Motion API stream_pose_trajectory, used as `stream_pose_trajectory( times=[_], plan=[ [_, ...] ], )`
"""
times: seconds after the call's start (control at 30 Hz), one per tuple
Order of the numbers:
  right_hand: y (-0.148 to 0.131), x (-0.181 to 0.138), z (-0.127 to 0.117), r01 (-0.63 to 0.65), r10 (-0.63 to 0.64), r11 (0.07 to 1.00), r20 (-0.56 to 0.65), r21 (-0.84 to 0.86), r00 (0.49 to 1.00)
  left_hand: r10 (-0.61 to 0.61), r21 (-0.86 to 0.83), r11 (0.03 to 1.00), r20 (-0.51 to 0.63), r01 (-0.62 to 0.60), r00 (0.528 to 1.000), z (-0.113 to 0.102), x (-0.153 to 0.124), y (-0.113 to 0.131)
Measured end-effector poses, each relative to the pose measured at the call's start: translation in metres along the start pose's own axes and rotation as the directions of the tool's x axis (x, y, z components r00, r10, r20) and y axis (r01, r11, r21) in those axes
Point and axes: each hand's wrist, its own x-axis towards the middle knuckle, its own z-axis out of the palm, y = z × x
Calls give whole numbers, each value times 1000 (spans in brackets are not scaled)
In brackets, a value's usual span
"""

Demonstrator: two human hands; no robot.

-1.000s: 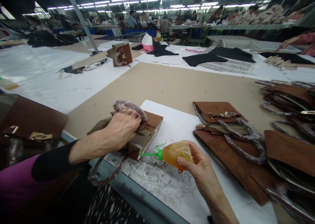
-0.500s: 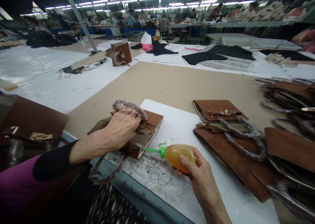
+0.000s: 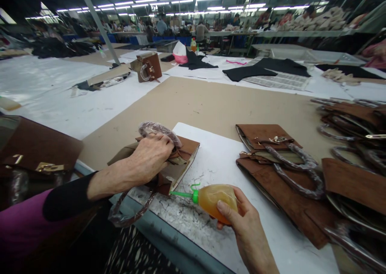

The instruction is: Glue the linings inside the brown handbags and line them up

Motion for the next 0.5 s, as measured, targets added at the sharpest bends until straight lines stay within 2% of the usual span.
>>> stream_pose_trajectory(
  times=[0.17,0.27,0.33,0.5],
  plan=[
    [-3,12,-4,119,-132,974,-59,-194,989,-32,51,998,-8,32,999,-2,1,0],
    [-5,24,-2,175,-209,936,-80,-306,975,3,86,996,-82,4,997,1,2,-4],
    [-6,32,-1,229,-274,897,-69,-377,959,20,87,996,-125,-9,992,1,3,-7],
    [-3,50,2,328,-434,782,-86,-530,897,-23,26,999,-122,26,992,-12,8,-17]
  ],
)
